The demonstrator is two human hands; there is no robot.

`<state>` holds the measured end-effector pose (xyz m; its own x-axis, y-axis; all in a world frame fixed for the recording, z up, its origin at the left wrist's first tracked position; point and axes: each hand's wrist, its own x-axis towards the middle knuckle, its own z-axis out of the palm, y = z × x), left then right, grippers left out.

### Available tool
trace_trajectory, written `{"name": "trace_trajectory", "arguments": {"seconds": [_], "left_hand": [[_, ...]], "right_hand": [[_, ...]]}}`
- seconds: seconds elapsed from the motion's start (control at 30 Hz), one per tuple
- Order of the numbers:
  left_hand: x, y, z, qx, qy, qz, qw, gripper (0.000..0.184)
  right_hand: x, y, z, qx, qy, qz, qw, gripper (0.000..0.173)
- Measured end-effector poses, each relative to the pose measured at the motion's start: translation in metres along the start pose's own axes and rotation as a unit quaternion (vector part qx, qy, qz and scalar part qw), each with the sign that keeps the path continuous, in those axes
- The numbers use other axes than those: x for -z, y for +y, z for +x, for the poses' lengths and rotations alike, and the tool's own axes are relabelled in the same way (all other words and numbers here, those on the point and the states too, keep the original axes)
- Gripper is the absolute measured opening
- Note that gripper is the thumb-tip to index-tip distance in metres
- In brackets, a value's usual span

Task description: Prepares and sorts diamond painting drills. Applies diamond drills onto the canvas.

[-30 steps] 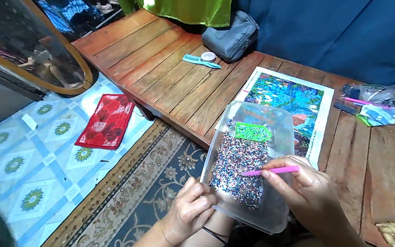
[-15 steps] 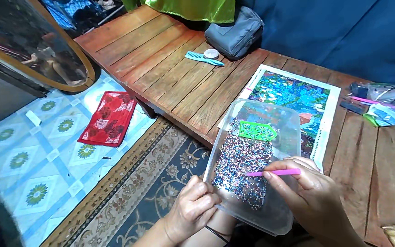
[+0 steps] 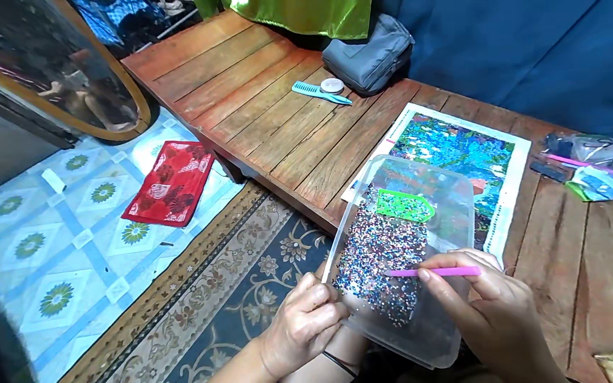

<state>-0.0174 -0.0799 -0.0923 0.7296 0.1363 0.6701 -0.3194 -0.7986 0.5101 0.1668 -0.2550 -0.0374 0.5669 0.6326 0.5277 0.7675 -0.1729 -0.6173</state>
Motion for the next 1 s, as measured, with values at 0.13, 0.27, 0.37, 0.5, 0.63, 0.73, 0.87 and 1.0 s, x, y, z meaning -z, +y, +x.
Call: {"name": "trace_trajectory", "arguments": {"seconds": [0.13,0.27,0.37,0.5,0.63,0.73,0.87,1.0], "left_hand": [[0.000,-0.001,0.000,0.003,0.000,-0.007,1.000,0.010],[0.000,-0.003,0.000,-0.002,0.001,-0.009,1.000,0.010],[0.001,-0.003,0.001,0.001,0.000,-0.011,1.000,0.010],[0.002,-0.003,0.001,0.003,-0.003,-0.013,1.000,0.010],[0.003,-0.006,0.000,0.005,-0.004,-0.016,1.000,0.011],[0.006,-0.006,0.000,0.007,-0.009,-0.012,1.000,0.011],[0.008,-0.004,-0.001,0.051,0.016,-0.039,0.998,0.011],[0.005,0.003,-0.002,0.125,0.056,-0.160,0.978,0.032]], "right_hand": [[0.000,-0.001,0.000,0.007,0.000,-0.008,1.000,0.022],[0.000,-0.001,0.000,0.009,0.001,-0.015,1.000,0.022],[-0.001,-0.001,0.000,0.015,0.003,-0.018,1.000,0.022],[-0.003,-0.004,0.002,0.019,0.022,-0.031,0.999,0.023],[-0.009,0.000,-0.001,0.050,0.096,-0.021,0.994,0.024],[-0.016,0.004,-0.008,0.056,0.156,0.021,0.986,0.023],[-0.026,-0.007,-0.018,0.034,0.186,0.098,0.977,0.017],[-0.037,-0.020,-0.024,0.009,0.201,0.151,0.968,0.012]]}}
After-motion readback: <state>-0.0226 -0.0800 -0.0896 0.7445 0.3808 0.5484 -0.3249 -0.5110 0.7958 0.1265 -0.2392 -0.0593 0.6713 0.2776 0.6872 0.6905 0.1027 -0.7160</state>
